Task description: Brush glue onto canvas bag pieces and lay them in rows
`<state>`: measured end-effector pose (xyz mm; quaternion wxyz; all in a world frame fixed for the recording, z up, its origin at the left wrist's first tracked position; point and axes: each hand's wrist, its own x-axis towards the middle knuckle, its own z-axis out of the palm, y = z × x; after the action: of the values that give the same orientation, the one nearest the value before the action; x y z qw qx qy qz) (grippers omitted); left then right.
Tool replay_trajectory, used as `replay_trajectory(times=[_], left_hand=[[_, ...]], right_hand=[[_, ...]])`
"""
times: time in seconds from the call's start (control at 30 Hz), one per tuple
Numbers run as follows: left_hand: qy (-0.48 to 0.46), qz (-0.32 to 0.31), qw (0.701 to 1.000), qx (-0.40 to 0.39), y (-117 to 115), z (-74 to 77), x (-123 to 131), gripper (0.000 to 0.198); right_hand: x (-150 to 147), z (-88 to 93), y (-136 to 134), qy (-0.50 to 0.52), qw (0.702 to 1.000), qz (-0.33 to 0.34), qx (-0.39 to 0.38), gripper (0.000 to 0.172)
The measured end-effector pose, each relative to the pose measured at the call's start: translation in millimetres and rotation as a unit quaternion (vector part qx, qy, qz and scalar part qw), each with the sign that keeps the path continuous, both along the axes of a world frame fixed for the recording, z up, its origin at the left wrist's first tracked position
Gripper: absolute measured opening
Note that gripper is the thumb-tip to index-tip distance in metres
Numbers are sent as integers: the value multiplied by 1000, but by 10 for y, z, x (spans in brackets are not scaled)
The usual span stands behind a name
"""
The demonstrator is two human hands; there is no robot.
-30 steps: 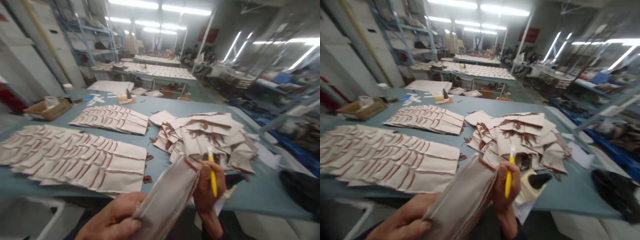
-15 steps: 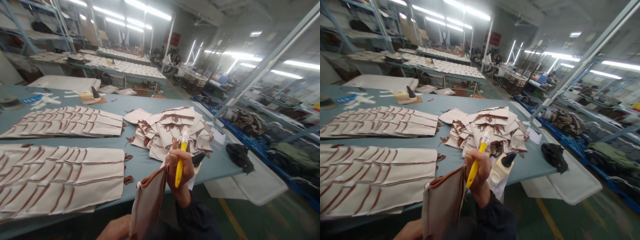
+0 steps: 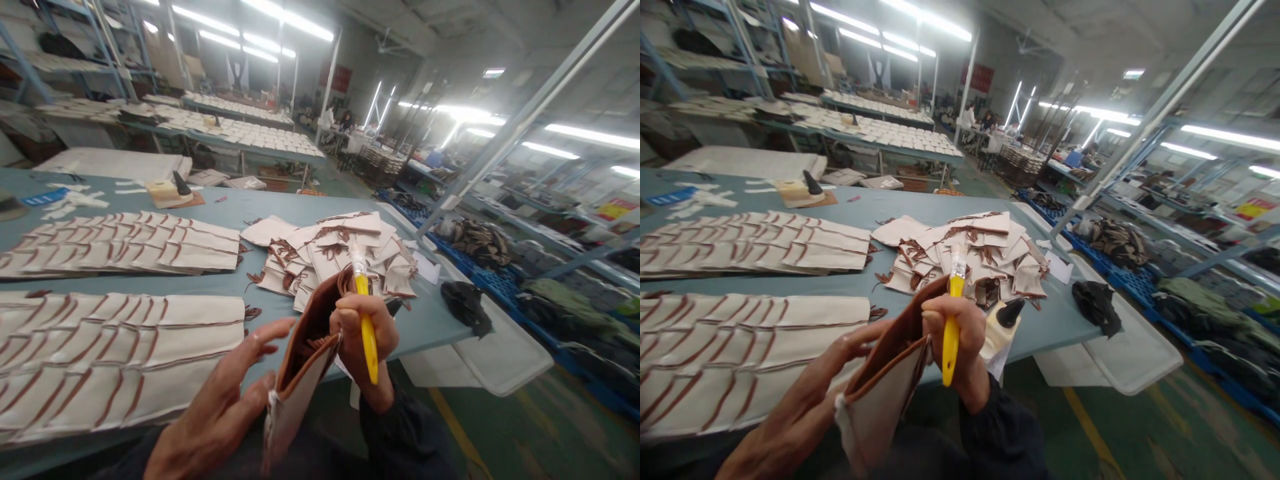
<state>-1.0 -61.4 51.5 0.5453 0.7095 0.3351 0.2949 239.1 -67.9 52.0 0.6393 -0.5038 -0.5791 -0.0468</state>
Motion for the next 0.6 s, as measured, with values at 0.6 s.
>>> replay_trajectory(times=[0.6], left_hand=[[-10,-250,960,124,622,736,499,14]], right_hand=[[270,227,335,207,969,127,-33,42]])
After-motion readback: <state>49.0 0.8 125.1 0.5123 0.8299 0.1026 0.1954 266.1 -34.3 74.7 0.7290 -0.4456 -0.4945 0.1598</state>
